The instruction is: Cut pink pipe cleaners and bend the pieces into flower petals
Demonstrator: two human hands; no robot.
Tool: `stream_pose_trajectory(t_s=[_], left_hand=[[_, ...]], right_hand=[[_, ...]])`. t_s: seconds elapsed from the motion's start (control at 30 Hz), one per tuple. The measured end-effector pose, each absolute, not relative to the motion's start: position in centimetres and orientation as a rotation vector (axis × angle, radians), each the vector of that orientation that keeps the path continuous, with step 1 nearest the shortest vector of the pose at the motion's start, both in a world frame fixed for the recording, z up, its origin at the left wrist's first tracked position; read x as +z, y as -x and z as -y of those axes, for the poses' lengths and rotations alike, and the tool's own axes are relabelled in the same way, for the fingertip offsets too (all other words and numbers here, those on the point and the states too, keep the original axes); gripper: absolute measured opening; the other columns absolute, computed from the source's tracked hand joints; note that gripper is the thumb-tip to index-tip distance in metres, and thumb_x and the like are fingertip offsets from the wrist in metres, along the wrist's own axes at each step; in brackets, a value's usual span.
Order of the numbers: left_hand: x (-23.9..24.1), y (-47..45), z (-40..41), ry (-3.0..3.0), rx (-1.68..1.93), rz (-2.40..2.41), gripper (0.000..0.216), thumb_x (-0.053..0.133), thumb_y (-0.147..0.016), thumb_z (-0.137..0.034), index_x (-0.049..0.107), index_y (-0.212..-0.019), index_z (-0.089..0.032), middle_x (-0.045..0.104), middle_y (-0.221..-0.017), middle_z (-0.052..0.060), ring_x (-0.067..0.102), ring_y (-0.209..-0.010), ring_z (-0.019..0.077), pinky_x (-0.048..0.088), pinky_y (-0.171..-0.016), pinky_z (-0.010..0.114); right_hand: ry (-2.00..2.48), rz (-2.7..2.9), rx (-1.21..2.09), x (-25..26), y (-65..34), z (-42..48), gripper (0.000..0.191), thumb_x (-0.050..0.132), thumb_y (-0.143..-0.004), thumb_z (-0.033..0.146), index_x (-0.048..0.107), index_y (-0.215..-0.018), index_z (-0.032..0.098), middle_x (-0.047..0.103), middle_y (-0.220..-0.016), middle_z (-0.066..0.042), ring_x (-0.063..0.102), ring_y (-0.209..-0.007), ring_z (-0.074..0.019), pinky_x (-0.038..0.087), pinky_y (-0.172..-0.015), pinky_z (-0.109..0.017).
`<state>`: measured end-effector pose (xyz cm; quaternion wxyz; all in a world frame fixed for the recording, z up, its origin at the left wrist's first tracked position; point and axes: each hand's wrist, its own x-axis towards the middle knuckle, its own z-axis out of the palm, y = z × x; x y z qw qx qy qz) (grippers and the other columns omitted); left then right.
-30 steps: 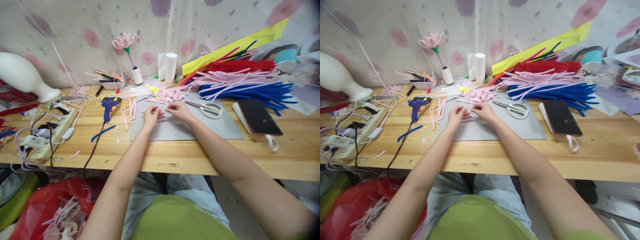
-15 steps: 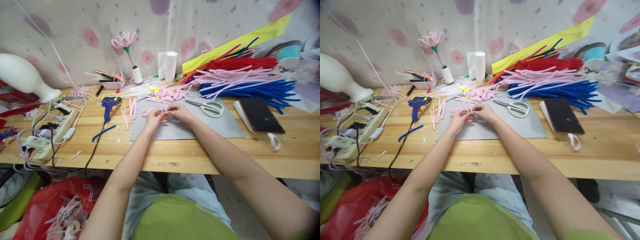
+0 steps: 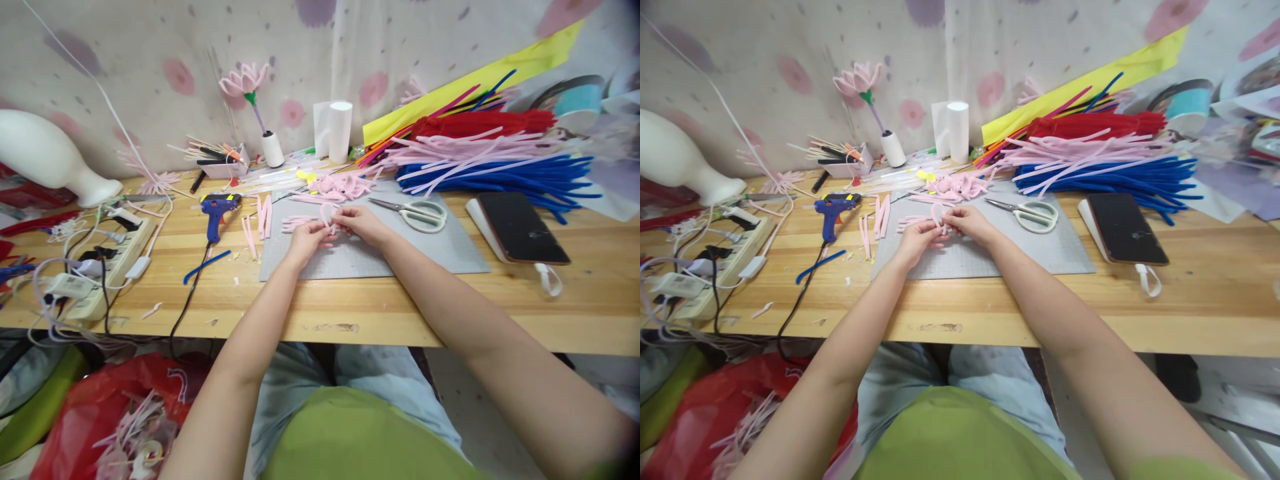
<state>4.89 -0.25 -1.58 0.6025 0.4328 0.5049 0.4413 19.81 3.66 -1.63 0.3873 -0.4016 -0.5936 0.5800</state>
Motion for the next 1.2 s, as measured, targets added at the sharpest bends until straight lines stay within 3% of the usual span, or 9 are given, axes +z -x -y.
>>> stream_pose_trajectory(t_s=[0.33, 0.57, 0.73, 0.97, 1.2], left_hand=[[-1.9, -4.9, 0.1, -1.044, 0.982, -1.181, 0.017, 0.07, -0.069, -0.018, 0.065, -0.084, -0.011, 0.069, -0.077, 0.005, 0.067, -0.069, 0.0131, 0.054, -0.064, 0.025], [-2.1, -4.8, 0.2, -1.075, 0.891, -1.1, 0.021, 0.073, -0.065, -0.016, 0.063, -0.083, -0.012, 0.067, -0.064, 0.001, 0.063, -0.057, 0.0097, 0.053, -0.06, 0.023], [-2.1, -5.1, 0.3, -1.085, 0.852, -1.125, 0.025, 0.071, -0.066, -0.011, 0.06, -0.089, -0.012, 0.065, -0.061, 0.0, 0.063, -0.055, 0.0111, 0.053, -0.063, 0.027], [-2.7, -6.5, 0.3, -1.247, 1.038, -1.201, 0.035, 0.064, -0.069, -0.01, 0.043, -0.095, -0.018, 0.062, -0.057, -0.006, 0.063, -0.051, 0.0114, 0.049, -0.059, 0.023], [-2.6, -6.5, 0.7, -1.29, 1.083, -1.216, 0.038, 0.064, -0.068, -0.013, 0.032, -0.087, -0.022, 0.061, -0.057, -0.009, 0.058, -0.045, 0.0087, 0.045, -0.057, 0.021]], right_hand=[[1.048, 1.535, 1.404, -1.9, -19.3, -3.6, 0.033, 0.072, -0.058, 0.045, 0.057, -0.063, 0.016, 0.049, -0.047, 0.005, 0.039, -0.042, -0.0053, 0.028, -0.042, -0.02], [0.92, 1.347, 1.682, -1.5, -19.8, -3.5, 0.033, 0.07, -0.061, 0.044, 0.055, -0.068, 0.016, 0.038, -0.047, 0.007, 0.026, -0.04, -0.0035, 0.016, -0.04, -0.02], [0.853, 1.216, 1.825, -1.3, -20.3, -4.0, 0.025, 0.07, -0.062, 0.033, 0.054, -0.067, 0.015, 0.03, -0.048, 0.008, 0.021, -0.04, -0.0031, 0.013, -0.038, -0.02], [0.967, 0.923, 1.744, -1.0, -20.2, -4.2, 0.014, 0.066, -0.061, 0.018, 0.053, -0.064, 0.015, 0.038, -0.053, 0.005, 0.025, -0.043, -0.0026, 0.017, -0.035, -0.017], [0.909, 0.959, 1.758, -1.4, -20.2, -4.2, 0.017, 0.07, -0.063, 0.022, 0.055, -0.066, 0.014, 0.04, -0.052, 0.005, 0.033, -0.044, -0.0032, 0.024, -0.038, -0.015]])
